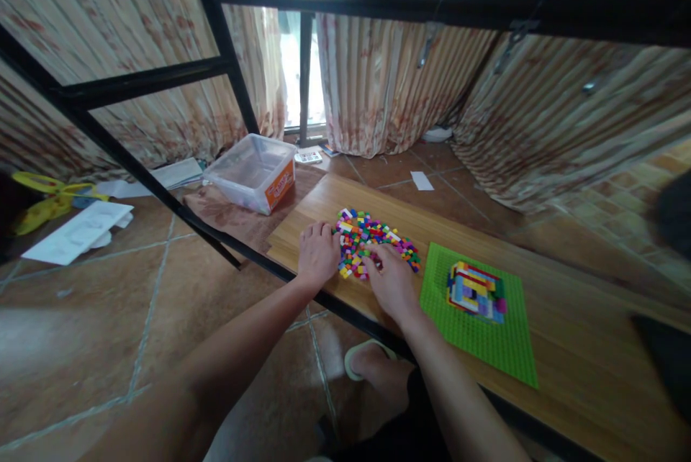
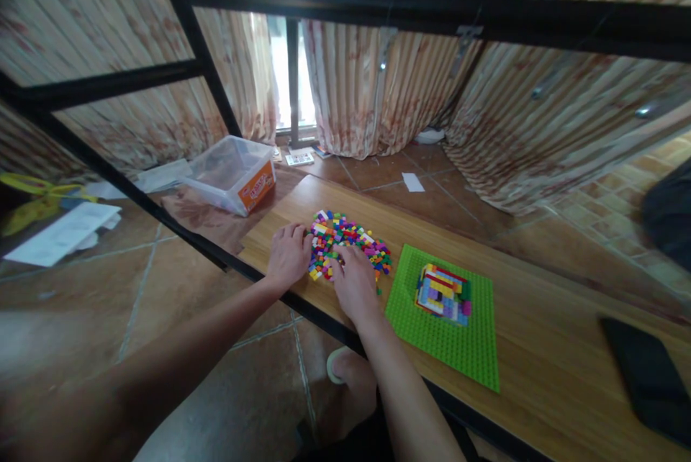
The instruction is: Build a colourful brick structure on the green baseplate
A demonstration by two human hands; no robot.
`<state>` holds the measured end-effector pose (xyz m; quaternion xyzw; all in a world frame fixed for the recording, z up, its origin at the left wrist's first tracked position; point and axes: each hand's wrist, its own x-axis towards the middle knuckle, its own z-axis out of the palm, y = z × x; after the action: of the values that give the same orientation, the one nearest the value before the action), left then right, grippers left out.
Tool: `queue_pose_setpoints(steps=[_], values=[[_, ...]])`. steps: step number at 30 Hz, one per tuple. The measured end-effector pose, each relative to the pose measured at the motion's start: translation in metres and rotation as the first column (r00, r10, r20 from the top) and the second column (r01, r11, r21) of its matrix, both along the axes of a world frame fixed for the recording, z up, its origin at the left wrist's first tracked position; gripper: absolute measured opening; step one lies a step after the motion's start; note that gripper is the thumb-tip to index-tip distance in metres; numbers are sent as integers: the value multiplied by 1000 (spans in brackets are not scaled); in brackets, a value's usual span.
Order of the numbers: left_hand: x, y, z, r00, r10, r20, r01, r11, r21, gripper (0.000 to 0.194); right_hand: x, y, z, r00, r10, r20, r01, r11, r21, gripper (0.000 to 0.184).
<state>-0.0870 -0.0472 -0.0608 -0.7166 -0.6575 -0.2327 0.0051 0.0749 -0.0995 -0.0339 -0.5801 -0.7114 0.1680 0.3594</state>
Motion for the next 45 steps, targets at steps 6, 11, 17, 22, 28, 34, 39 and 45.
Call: queue_pose_setpoints(steps=[6, 11, 17, 22, 28, 34, 39, 45], values=[[-1, 2, 2, 1000, -14, -8, 14, 1000, 1, 32, 26, -35, 3, 878, -152, -453, 83, 982, -169, 21], [-1, 4, 1, 1000, -19, -15, 19, 999, 26, 34, 52, -58, -5, 803, -250, -541, 146, 963, -228, 26], [-1, 4, 4, 999, -31, -42, 31, 1000, 5, 37, 52, -81, -2, 942, -242, -232, 201, 962, -186, 30], [-1, 4, 5, 999, -32, -34, 32, 999, -6, 37, 41, -85, -5, 945, -278, -172, 241, 948, -210, 20], [-2, 4, 4, 999, -35, -29, 35, 999, 7, 37, 31, -78, -7, 920, -293, -259, 224, 938, -265, 16], [-1, 4, 2, 999, -20, -41, 21, 1000, 18, 35, 23, -62, -14, 896, -344, -282, 294, 934, -204, 19], [-2, 4, 1, 998, -18, -62, 20, 999, 27, 34, 17, -45, -18, 881, -364, -302, 326, 930, -169, 20], [-1, 3, 3, 998, -17, -68, 17, 1000, 1, 34, 17, -29, -23, 851, -382, -359, 366, 923, -116, 21]])
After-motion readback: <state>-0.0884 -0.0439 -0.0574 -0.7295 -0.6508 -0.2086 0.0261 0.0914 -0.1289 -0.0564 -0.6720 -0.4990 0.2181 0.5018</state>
